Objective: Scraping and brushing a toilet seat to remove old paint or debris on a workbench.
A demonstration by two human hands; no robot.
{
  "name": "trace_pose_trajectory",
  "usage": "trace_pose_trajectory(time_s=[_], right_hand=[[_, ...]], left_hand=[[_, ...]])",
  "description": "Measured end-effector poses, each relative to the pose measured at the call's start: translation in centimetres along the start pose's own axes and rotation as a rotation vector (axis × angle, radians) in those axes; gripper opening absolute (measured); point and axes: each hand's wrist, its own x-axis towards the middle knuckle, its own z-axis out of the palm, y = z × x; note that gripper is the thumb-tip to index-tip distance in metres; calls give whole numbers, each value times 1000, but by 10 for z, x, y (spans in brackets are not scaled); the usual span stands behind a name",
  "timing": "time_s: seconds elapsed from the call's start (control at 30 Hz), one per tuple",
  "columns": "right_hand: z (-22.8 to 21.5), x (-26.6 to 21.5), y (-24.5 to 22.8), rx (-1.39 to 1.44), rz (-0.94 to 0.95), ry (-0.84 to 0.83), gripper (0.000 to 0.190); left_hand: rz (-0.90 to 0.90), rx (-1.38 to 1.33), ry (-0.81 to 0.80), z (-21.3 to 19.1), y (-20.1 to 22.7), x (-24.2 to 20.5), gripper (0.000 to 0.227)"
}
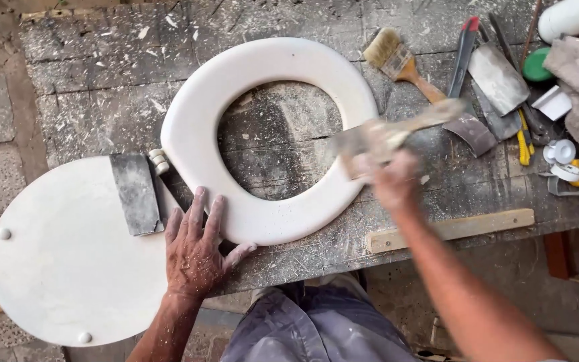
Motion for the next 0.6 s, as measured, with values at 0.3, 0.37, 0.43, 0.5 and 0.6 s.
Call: trace_pose_trajectory(time_s=[0.3, 0.37, 0.43, 0.5, 0.6], right_hand=[[19, -79, -78, 237, 135, -124, 30], [0, -41, -45, 154, 128, -49, 30], [-2, -28, -32, 72, 116, 18, 31], [5, -38, -34, 285, 38, -40, 34], [20, -96, -74, 327, 133, -319, 25]], left_hand=[[-103, -98, -73, 10, -1, -8, 105], [-114, -95, -74, 13, -2, -9, 104], [-133, -87, -76, 13, -3, -12, 103], [-117, -92, -80, 13, -3, -8, 101], [-126, -110, -75, 11, 0, -7, 105]])
